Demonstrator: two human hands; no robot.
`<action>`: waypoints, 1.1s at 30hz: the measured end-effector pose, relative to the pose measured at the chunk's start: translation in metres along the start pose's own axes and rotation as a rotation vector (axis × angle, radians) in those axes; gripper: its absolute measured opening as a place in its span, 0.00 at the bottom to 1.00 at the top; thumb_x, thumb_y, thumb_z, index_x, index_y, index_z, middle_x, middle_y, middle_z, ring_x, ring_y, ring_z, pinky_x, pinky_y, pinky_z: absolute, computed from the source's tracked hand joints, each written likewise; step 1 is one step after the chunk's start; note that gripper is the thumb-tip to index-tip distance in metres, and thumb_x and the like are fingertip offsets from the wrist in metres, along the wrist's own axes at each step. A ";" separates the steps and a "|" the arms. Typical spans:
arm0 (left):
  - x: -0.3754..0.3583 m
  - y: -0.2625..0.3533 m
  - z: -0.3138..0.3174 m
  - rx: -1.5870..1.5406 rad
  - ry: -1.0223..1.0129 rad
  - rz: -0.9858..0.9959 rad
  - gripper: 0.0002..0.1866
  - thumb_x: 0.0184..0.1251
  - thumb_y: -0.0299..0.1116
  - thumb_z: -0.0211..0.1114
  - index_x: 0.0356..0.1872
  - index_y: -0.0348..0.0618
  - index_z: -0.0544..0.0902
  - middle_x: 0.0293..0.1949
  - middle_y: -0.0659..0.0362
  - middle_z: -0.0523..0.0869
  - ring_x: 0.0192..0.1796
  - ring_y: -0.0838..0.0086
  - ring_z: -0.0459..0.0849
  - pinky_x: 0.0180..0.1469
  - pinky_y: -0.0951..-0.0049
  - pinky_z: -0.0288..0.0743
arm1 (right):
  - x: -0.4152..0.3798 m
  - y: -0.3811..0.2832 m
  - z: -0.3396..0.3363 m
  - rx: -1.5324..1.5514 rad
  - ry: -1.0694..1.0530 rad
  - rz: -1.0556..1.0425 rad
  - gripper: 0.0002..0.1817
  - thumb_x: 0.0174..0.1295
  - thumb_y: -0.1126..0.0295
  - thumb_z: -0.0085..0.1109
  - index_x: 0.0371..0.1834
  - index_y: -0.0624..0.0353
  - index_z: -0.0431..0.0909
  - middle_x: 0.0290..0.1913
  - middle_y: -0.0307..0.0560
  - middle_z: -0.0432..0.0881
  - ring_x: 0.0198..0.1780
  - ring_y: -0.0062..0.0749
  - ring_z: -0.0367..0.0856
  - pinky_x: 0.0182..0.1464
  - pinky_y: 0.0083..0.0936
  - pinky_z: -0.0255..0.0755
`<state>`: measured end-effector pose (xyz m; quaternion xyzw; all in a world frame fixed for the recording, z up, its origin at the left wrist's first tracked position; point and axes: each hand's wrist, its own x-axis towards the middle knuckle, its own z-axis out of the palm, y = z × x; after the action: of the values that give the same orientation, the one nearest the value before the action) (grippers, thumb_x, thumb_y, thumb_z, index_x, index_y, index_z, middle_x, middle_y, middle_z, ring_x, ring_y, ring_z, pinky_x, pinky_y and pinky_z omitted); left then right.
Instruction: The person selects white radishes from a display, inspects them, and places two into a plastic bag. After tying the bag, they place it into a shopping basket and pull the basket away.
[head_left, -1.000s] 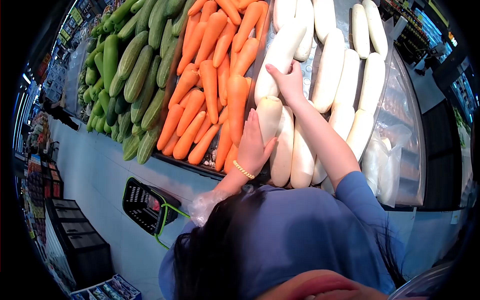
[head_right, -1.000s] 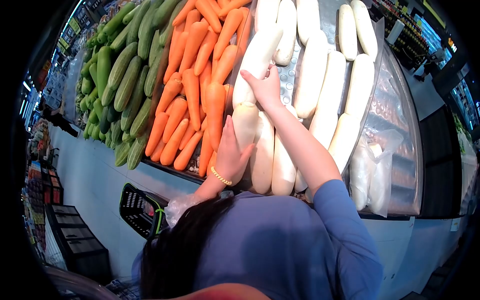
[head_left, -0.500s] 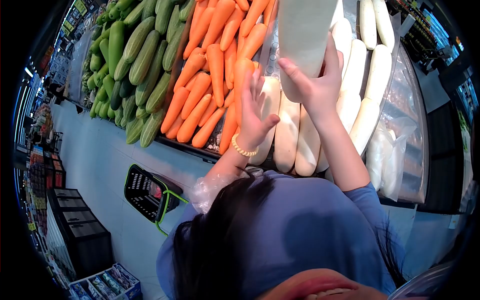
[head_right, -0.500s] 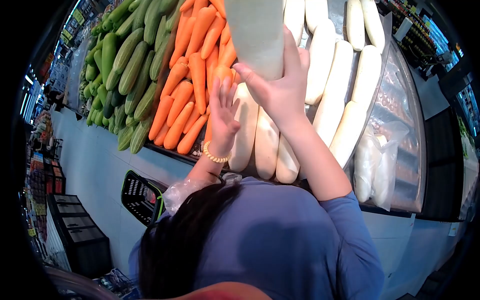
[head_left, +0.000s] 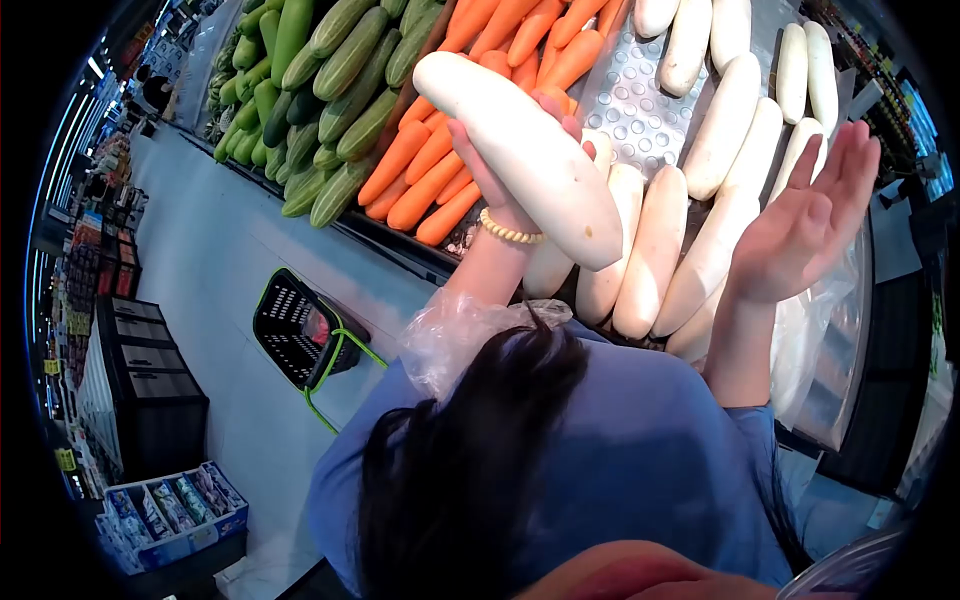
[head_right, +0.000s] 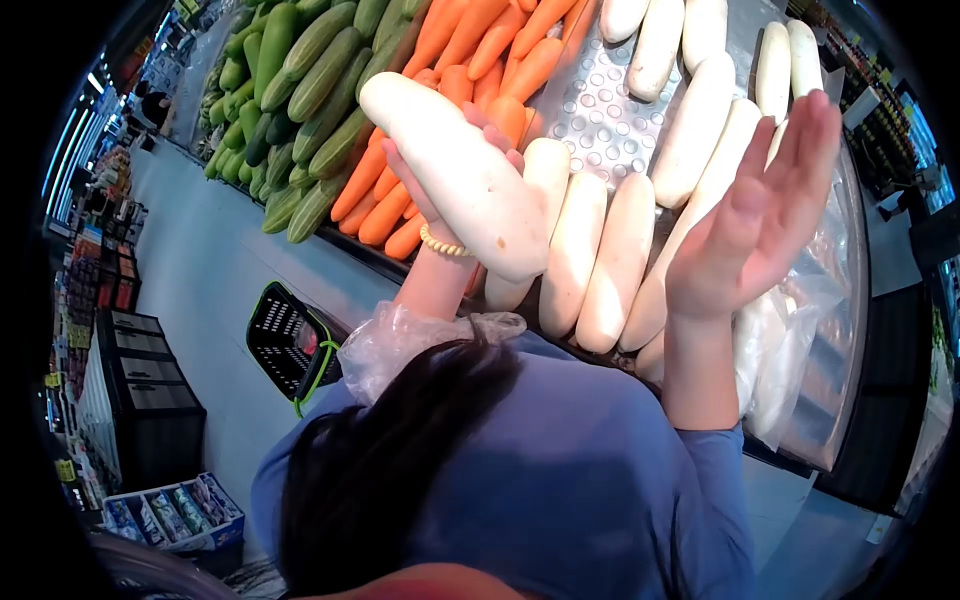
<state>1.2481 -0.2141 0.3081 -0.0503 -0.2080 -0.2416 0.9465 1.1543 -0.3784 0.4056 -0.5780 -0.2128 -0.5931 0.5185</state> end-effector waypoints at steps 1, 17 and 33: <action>-0.002 -0.003 0.008 0.036 0.057 0.032 0.47 0.47 0.80 0.45 0.52 0.45 0.73 0.53 0.60 0.76 0.51 0.63 0.78 0.50 0.53 0.72 | -0.008 0.004 0.002 -0.001 -0.038 -0.111 0.29 0.66 0.60 0.45 0.67 0.65 0.57 0.71 0.53 0.55 0.73 0.40 0.51 0.70 0.37 0.50; -0.016 -0.027 0.029 0.843 -0.143 0.045 0.49 0.48 0.58 0.70 0.64 0.39 0.58 0.59 0.51 0.71 0.59 0.59 0.75 0.60 0.57 0.70 | -0.103 0.020 -0.084 0.388 -0.717 1.132 0.47 0.40 0.76 0.65 0.69 0.59 0.55 0.60 0.46 0.68 0.62 0.30 0.66 0.62 0.29 0.60; -0.009 -0.195 0.069 1.253 -0.190 0.012 0.37 0.41 0.28 0.73 0.56 0.30 0.65 0.54 0.43 0.75 0.59 0.59 0.74 0.62 0.63 0.67 | -0.033 -0.021 -0.287 -0.655 -0.645 0.356 0.35 0.41 0.70 0.71 0.59 0.52 0.71 0.55 0.50 0.73 0.55 0.42 0.74 0.59 0.33 0.66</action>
<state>1.1222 -0.3676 0.3655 0.4910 -0.3928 -0.0630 0.7750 0.9957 -0.6022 0.3137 -0.8922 -0.0629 -0.3217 0.3107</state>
